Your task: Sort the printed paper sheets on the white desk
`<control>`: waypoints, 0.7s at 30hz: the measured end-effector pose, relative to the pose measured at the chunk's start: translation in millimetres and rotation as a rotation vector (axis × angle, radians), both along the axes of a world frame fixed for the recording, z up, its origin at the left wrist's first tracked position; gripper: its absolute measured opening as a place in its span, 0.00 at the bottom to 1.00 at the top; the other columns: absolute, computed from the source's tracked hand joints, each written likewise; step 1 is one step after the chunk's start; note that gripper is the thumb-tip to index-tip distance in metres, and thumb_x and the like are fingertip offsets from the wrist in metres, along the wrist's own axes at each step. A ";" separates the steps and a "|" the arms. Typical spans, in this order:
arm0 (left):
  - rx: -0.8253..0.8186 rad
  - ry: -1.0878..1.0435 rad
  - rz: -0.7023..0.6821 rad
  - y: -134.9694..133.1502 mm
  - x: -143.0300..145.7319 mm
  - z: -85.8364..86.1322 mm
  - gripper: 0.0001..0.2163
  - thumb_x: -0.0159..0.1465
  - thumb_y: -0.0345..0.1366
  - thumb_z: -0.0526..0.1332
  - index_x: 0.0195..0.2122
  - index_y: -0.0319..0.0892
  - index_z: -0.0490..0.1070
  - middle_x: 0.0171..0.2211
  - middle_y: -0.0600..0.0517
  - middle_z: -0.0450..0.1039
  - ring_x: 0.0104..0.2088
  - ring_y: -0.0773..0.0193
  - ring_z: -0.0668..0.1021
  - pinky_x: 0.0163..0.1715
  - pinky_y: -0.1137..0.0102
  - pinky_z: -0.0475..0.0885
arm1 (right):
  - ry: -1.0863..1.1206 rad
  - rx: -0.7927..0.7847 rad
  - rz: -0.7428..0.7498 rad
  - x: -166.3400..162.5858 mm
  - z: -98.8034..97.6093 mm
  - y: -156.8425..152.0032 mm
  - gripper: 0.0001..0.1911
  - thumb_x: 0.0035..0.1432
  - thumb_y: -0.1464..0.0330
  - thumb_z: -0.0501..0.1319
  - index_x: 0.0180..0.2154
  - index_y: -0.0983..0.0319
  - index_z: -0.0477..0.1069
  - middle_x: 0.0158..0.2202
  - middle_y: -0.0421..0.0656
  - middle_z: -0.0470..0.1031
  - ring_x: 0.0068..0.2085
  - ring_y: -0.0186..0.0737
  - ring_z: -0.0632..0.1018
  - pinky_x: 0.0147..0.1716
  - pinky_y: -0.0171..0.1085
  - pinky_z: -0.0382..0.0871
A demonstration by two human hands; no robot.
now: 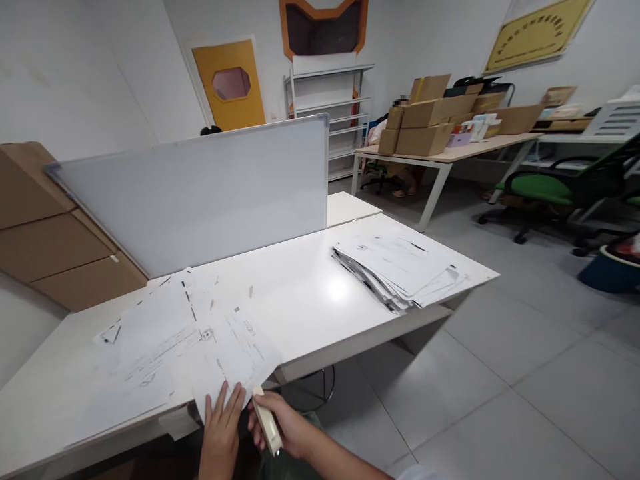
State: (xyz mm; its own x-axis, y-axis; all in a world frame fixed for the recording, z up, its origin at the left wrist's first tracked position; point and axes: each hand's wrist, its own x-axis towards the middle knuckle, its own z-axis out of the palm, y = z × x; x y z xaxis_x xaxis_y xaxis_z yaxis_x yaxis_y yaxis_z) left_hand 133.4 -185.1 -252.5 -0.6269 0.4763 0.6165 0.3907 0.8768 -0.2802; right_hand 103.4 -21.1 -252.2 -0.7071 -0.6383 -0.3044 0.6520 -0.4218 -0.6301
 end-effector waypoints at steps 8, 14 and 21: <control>0.222 -0.111 -0.023 -11.2 16.6 -12.2 0.30 0.60 0.16 0.48 0.63 0.44 0.55 0.54 0.49 0.71 0.64 0.56 0.59 0.66 0.47 0.47 | -0.061 0.017 -0.079 11.3 8.8 22.5 0.27 0.49 0.49 0.63 0.38 0.67 0.68 0.25 0.43 0.74 0.21 0.34 0.75 0.16 0.30 0.63; 0.009 -0.136 -0.072 -20.9 23.4 -5.9 0.27 0.61 0.19 0.52 0.62 0.37 0.57 0.55 0.46 0.70 0.64 0.49 0.58 0.66 0.45 0.45 | -0.028 0.061 -0.081 5.3 13.1 41.3 0.25 0.48 0.51 0.65 0.36 0.67 0.67 0.26 0.43 0.74 0.20 0.34 0.74 0.14 0.29 0.63; 0.098 -0.195 -0.043 -28.7 25.7 -15.9 0.28 0.61 0.21 0.50 0.63 0.42 0.55 0.56 0.48 0.70 0.65 0.53 0.56 0.67 0.47 0.44 | 0.012 0.089 -0.064 -0.4 14.6 57.0 0.23 0.51 0.52 0.64 0.36 0.66 0.66 0.28 0.44 0.73 0.22 0.33 0.74 0.16 0.28 0.65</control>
